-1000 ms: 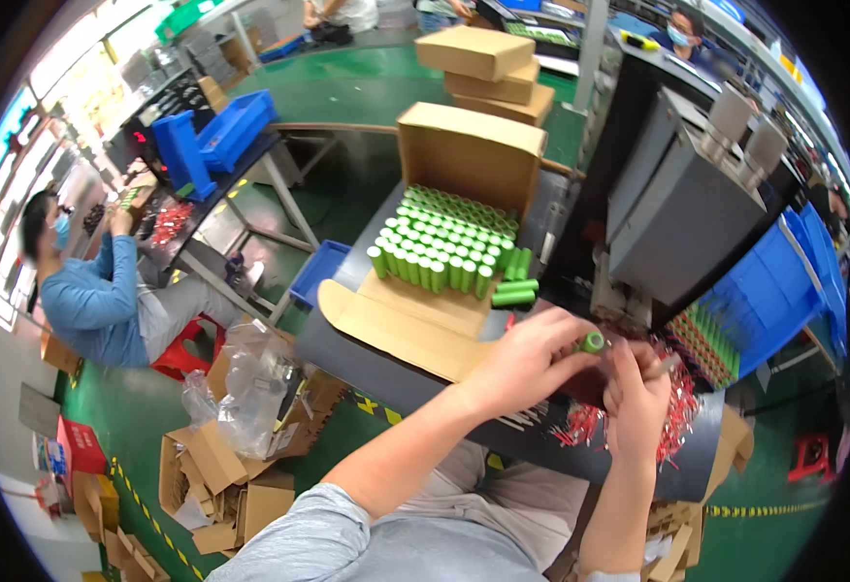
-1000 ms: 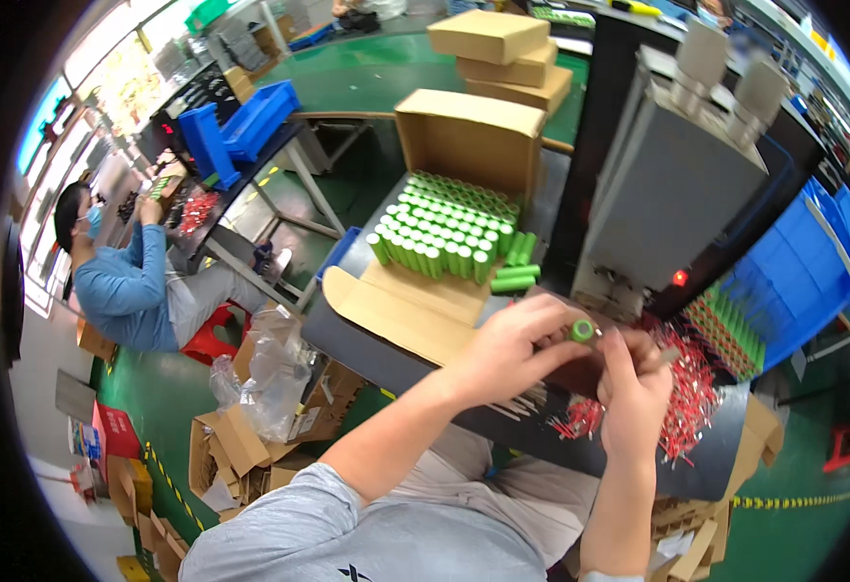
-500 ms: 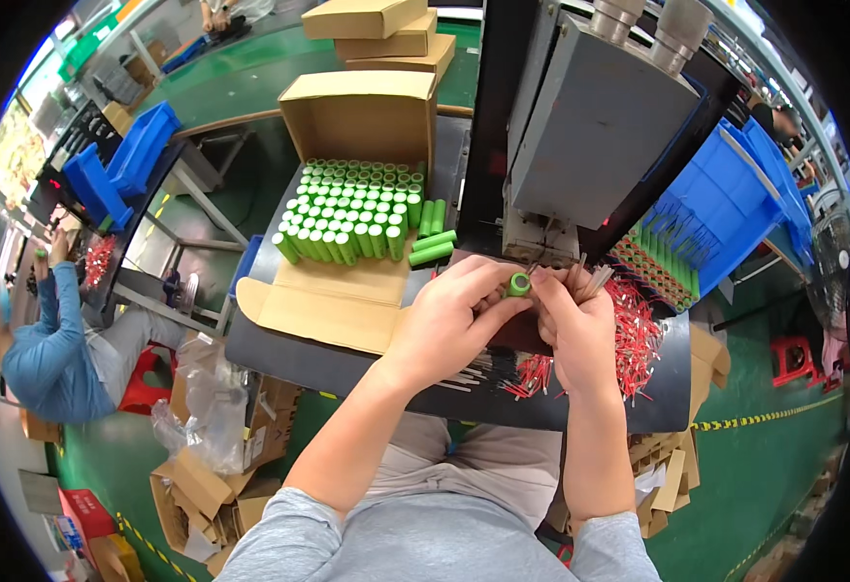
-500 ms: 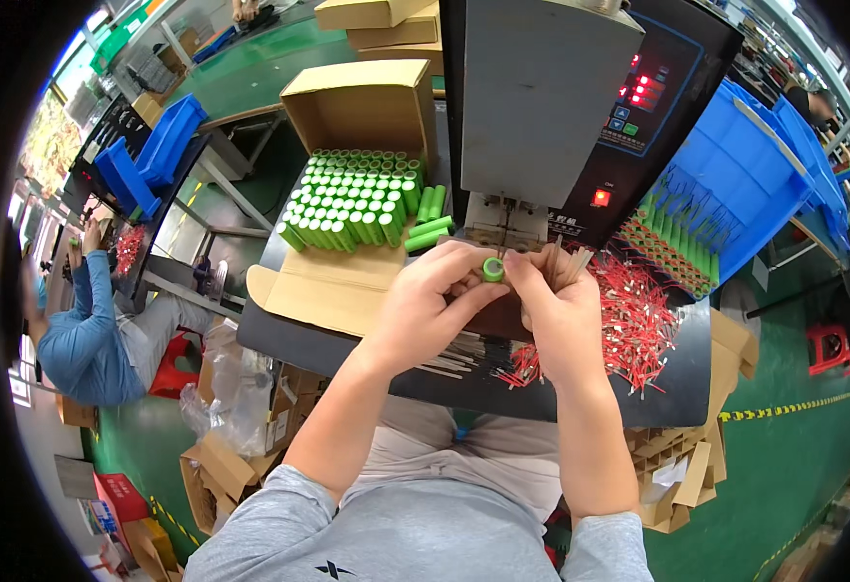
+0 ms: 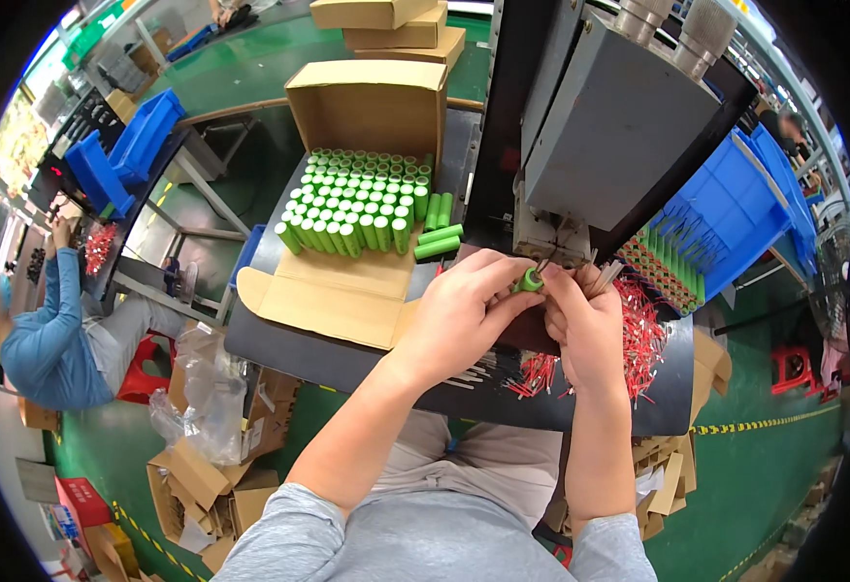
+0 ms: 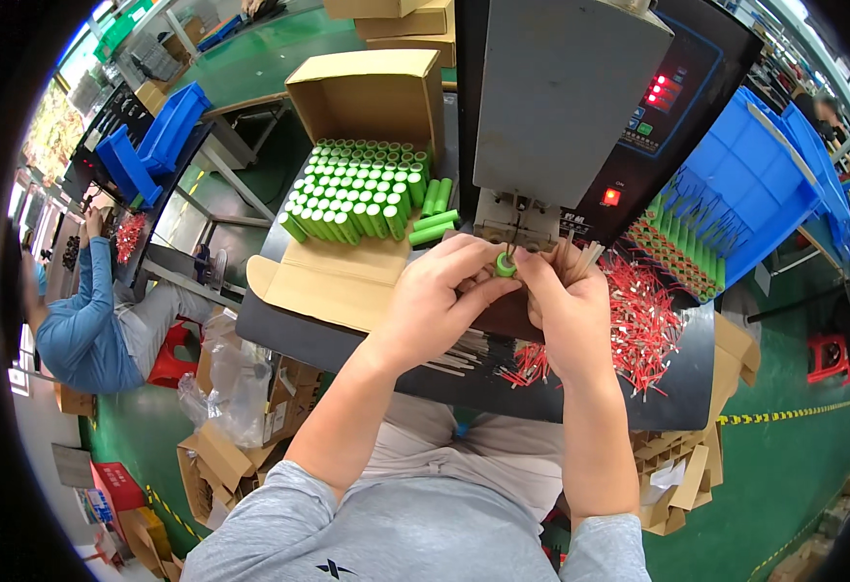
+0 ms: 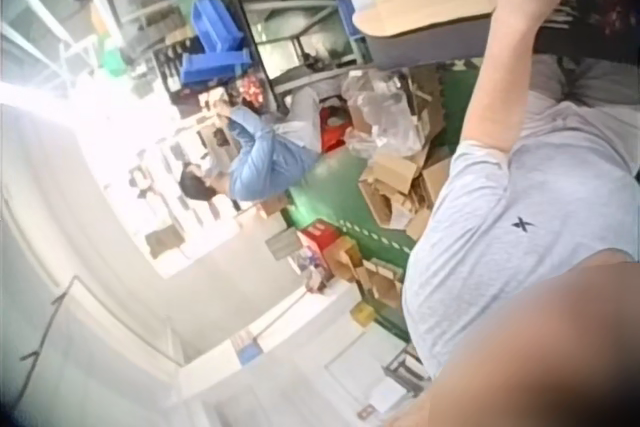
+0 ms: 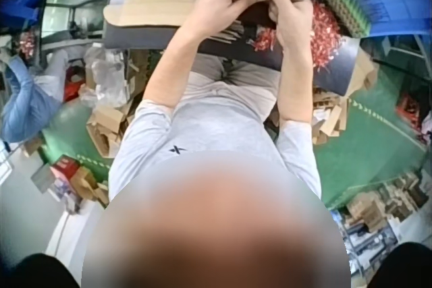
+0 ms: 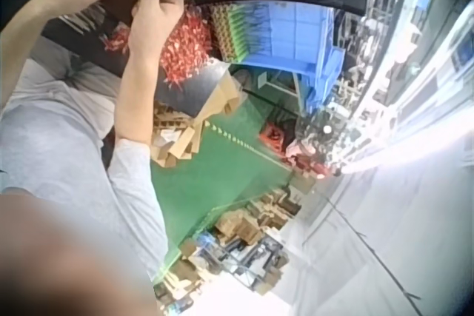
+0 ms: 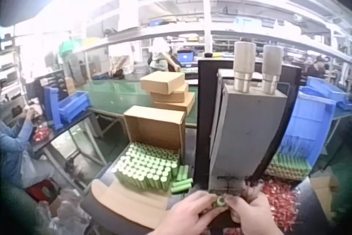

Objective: Assembling individual battery cells into packs and using a spot-welding machine to secure connections.

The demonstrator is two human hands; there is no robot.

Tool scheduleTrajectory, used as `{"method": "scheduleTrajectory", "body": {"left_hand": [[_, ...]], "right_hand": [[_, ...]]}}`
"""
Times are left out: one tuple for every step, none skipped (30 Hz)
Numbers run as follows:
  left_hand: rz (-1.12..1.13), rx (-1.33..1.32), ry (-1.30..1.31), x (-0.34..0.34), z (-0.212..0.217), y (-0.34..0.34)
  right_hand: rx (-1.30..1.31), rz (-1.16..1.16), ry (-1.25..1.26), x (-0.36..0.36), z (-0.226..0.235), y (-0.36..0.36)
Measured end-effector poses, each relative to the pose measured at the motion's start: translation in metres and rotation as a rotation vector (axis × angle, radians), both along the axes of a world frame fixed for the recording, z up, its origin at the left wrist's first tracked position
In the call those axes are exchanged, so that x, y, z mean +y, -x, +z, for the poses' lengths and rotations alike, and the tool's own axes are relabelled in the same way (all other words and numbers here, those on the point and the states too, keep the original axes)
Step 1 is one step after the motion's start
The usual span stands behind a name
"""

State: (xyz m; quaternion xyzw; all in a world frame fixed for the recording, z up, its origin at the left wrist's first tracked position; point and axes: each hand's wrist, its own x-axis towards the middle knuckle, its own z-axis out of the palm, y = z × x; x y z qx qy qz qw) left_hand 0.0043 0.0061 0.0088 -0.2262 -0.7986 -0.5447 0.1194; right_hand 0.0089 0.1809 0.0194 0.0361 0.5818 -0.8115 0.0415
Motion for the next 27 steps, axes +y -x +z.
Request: {"method": "scheduleTrajectory", "body": {"left_hand": [[-0.001, -0.003, -0.001, 0.0, -0.001, 0.0], [-0.006, -0.015, -0.007, 0.001, -0.001, 0.0], [-0.01, -0.028, -0.011, 0.0, -0.002, 0.0], [-0.01, -0.032, -0.011, 0.0, -0.002, 0.0], [-0.014, -0.028, -0.007, 0.0, -0.001, -0.001], [-0.016, -0.024, -0.002, -0.001, 0.0, -0.001], [-0.015, -0.029, 0.0, -0.001, 0.0, -0.001], [-0.015, -0.026, -0.006, -0.001, -0.001, -0.001], [-0.018, -0.027, -0.014, -0.001, -0.001, -0.001], [-0.019, -0.036, -0.013, 0.0, -0.002, 0.0], [-0.024, -0.025, -0.009, 0.0, -0.002, 0.001], [-0.026, -0.016, -0.002, -0.001, -0.002, 0.003], [-0.029, -0.055, 0.034, -0.002, 0.0, 0.003], [-0.027, -0.064, 0.037, -0.002, 0.001, 0.004], [-0.032, -0.068, 0.015, -0.001, 0.001, 0.004], [-0.036, -0.069, -0.007, -0.002, 0.001, 0.005], [-0.035, -0.088, 0.013, -0.002, 0.002, 0.006], [-0.036, -0.085, 0.012, -0.002, 0.004, 0.006], [-0.041, -0.13, 0.021, -0.002, 0.006, 0.005], [-0.045, -0.172, 0.029, -0.003, 0.009, 0.005], [-0.032, -0.002, 0.018, -0.004, 0.003, 0.007], [-0.014, 0.171, 0.01, -0.003, -0.001, 0.009], [-0.028, -0.006, -0.063, 0.0, -0.002, 0.004], [-0.02, 0.038, -0.012, -0.002, -0.002, 0.003], [-0.016, 0.039, -0.001, -0.003, -0.003, 0.002], [-0.012, 0.04, 0.009, -0.003, -0.003, 0.001], [-0.018, 0.018, -0.054, -0.001, -0.003, 0.0]], "right_hand": [[-0.003, -0.001, -0.001, 0.0, 0.0, 0.0], [0.005, -0.005, -0.008, 0.0, -0.001, 0.0], [0.013, -0.007, -0.013, 0.0, -0.002, 0.0], [0.009, -0.007, -0.013, 0.0, -0.002, 0.0], [0.008, -0.007, -0.016, 0.0, -0.002, -0.001], [0.006, -0.006, -0.017, 0.0, -0.001, -0.002], [0.002, -0.005, -0.014, -0.002, 0.001, -0.002], [0.003, -0.013, -0.023, -0.003, 0.003, -0.002], [-0.001, -0.023, -0.034, -0.004, 0.004, -0.003], [-0.01, -0.025, -0.033, -0.003, 0.004, -0.003], [-0.002, -0.004, -0.016, 0.001, 0.003, -0.002], [0.005, 0.02, 0.004, 0.001, 0.003, 0.0], [-0.003, -0.001, 0.001, 0.0, 0.004, 0.001], [-0.013, 0.0, 0.004, -0.001, 0.004, 0.001], [-0.014, -0.003, -0.005, -0.001, 0.005, 0.002], [-0.013, -0.006, -0.014, -0.001, 0.005, 0.003], [-0.018, -0.014, -0.016, -0.001, 0.004, 0.005], [-0.016, -0.015, -0.018, 0.0, 0.004, 0.005], [-0.009, -0.001, -0.014, 0.001, 0.005, 0.004], [0.001, 0.014, -0.01, 0.001, 0.006, 0.004], [0.0, -0.002, -0.023, -0.001, 0.01, 0.001], [0.003, -0.014, -0.034, -0.002, 0.009, 0.0], [-0.022, -0.018, -0.03, -0.002, 0.007, 0.0], [-0.016, -0.02, -0.039, -0.002, 0.006, -0.001], [-0.023, -0.015, -0.031, -0.003, 0.006, -0.003], [-0.03, -0.009, -0.025, -0.004, 0.006, -0.003], [-0.037, -0.015, -0.017, -0.003, 0.005, -0.003]]}}
